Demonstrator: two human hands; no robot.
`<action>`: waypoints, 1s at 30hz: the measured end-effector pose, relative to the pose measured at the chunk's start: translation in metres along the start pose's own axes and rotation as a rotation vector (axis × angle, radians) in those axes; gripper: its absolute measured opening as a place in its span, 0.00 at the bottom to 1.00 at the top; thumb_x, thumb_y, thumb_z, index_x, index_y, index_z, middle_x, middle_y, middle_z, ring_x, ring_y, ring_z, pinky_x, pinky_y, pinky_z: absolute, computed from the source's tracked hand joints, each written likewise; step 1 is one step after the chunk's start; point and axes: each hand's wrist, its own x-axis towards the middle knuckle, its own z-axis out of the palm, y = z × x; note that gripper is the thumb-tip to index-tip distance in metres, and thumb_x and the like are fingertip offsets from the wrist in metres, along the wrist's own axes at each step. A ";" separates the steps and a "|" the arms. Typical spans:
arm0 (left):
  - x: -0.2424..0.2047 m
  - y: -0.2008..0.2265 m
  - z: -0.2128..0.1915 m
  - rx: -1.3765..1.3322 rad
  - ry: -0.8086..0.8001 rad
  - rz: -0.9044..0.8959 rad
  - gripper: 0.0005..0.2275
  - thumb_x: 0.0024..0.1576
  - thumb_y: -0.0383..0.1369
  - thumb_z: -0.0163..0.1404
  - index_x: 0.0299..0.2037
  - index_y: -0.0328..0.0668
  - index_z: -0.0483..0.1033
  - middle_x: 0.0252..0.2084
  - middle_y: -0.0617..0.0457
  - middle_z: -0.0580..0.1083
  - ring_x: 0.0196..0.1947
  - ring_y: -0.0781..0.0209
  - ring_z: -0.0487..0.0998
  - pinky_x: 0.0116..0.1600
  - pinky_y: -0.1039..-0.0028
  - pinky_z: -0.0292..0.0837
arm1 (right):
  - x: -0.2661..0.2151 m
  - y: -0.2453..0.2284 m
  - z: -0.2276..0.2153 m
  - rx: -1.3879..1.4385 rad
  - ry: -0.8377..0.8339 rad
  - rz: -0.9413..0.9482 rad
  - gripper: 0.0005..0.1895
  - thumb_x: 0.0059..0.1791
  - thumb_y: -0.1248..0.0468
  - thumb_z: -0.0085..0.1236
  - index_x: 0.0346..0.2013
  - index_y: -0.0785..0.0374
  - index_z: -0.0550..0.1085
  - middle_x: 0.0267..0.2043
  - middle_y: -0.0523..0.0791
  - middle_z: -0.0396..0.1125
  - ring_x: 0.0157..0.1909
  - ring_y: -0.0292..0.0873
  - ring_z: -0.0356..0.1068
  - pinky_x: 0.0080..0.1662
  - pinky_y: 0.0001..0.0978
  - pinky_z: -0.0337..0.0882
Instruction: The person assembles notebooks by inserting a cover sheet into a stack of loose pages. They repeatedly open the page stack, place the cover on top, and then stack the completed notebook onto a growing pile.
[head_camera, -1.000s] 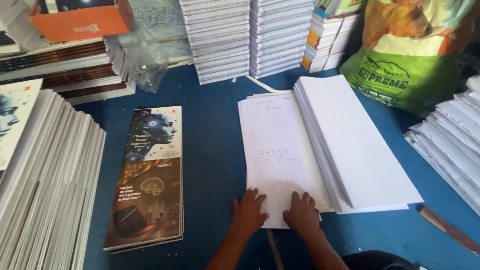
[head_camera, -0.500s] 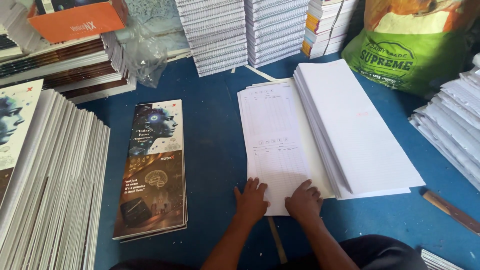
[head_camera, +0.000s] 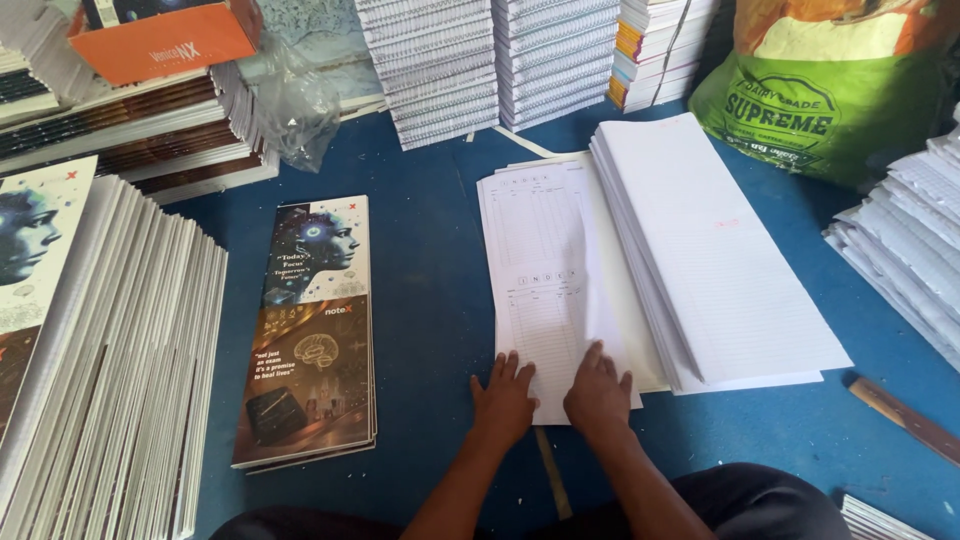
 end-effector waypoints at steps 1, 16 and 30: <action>-0.001 0.000 0.000 -0.010 0.001 0.008 0.27 0.62 0.37 0.51 0.72 0.55 0.57 0.79 0.49 0.45 0.79 0.51 0.38 0.73 0.33 0.34 | 0.000 -0.001 -0.003 0.009 0.014 -0.041 0.50 0.50 0.63 0.56 0.76 0.72 0.38 0.72 0.59 0.52 0.74 0.53 0.53 0.73 0.51 0.51; 0.000 -0.006 0.002 0.036 0.009 0.014 0.29 0.61 0.36 0.51 0.74 0.60 0.55 0.80 0.54 0.43 0.79 0.55 0.37 0.74 0.36 0.36 | -0.019 -0.004 -0.066 1.240 -0.179 0.214 0.31 0.46 0.51 0.61 0.52 0.75 0.76 0.44 0.57 0.76 0.45 0.52 0.75 0.47 0.41 0.73; 0.007 -0.020 -0.022 -0.697 0.266 -0.126 0.17 0.66 0.41 0.44 0.61 0.49 0.75 0.51 0.42 0.79 0.49 0.47 0.83 0.56 0.62 0.75 | -0.026 -0.025 -0.052 0.953 -0.030 -0.238 0.24 0.49 0.56 0.60 0.56 0.67 0.72 0.54 0.57 0.71 0.52 0.51 0.75 0.55 0.42 0.75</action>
